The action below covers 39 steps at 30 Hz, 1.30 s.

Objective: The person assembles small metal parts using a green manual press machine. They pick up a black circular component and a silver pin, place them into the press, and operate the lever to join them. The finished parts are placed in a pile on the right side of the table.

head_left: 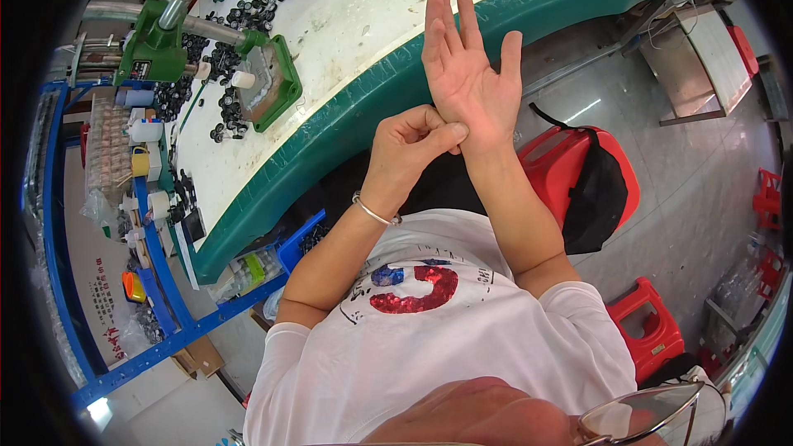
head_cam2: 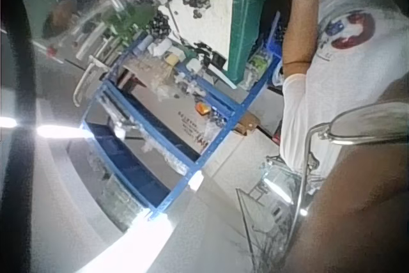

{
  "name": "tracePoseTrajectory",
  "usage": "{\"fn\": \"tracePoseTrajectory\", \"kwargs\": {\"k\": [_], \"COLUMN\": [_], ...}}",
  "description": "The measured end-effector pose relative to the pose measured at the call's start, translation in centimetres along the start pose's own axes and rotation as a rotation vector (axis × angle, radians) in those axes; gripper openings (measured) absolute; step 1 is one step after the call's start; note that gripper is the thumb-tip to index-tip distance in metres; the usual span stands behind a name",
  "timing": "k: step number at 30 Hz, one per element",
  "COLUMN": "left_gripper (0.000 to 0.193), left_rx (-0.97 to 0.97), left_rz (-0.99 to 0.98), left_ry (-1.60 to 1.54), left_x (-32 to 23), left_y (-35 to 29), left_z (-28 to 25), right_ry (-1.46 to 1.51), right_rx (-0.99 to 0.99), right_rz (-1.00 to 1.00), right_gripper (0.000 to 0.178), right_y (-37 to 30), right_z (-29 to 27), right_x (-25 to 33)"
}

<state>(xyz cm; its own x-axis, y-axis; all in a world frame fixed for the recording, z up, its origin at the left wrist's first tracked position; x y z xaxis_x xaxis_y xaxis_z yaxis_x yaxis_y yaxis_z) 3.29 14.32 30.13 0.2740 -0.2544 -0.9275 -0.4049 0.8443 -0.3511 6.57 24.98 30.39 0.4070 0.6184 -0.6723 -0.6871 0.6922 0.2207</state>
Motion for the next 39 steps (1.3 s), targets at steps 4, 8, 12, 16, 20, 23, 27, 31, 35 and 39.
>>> {"fn": "tracePoseTrajectory", "kwargs": {"k": [4, 8, 12, 16, 20, 23, 27, 31, 35, 39], "left_gripper": [0.019, 0.023, 0.024, 0.021, 0.015, 0.01, 0.014, 0.019, 0.024, 0.025], "left_rx": [0.003, 0.019, -0.004, -0.041, -0.064, -0.068, -0.056, 0.007, -0.029, -0.114], "left_rz": [0.007, 0.023, -0.015, -0.019, -0.021, -0.034, -0.063, -0.04, 0.01, -0.049], "left_ry": [-0.02, -0.033, -0.011, -0.044, -0.053, -0.073, -0.106, -0.174, -0.137, -0.041], "left_x": [-0.4, -0.4, -0.2, -0.6, -0.6, -0.5, -0.3, -0.4, -0.9, -1.4], "left_y": [0.4, 1.1, 1.8, 1.8, 1.9, 2.1, 2.2, 2.4, 2.6, 2.3], "left_z": [0.3, 0.2, -0.4, -0.7, -1.6, -2.3, -3.2, -3.9, -4.4, -5.6], "right_ry": [0.024, -0.031, -0.088, -0.174, -0.204, -0.197, -0.236, -0.304, -0.378, -0.57], "right_rx": [-0.017, -0.018, -0.019, -0.052, -0.024, -0.014, 0.013, 0.023, -0.006, -0.009], "right_rz": [-0.025, -0.041, -0.051, -0.019, 0.017, 0.037, 0.077, 0.106, 0.121, 0.082], "right_gripper": [0.064, 0.063, 0.062, 0.063, 0.062, 0.062, 0.063, 0.064, 0.065, 0.067], "right_y": [0.4, 0.8, 1.5, 2.2, 2.8, 3.1, 3.7, 4.4, 5.1, 5.4], "right_z": [0.3, 0.5, 0.1, -0.5, -1.1, -1.9, -2.8, -3.0, -3.1, -3.7], "right_x": [-0.1, -0.1, 0.1, -0.4, -1.2, -1.4, -1.6, -2.1, -3.0, -4.1]}}
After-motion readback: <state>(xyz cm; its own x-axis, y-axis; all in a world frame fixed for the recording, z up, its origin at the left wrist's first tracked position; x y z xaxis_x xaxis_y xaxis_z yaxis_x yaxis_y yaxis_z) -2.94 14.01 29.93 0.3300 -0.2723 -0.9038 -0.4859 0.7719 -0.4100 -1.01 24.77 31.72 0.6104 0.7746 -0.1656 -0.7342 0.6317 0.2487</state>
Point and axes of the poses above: each hand's wrist, its own y-axis towards the middle knuckle, its own z-axis out of the palm, x = y × z, the point moved 4 cm from there along y, towards the middle knuckle, and after that the axes turned 9 degrees about -z, right-handed, at the moved point
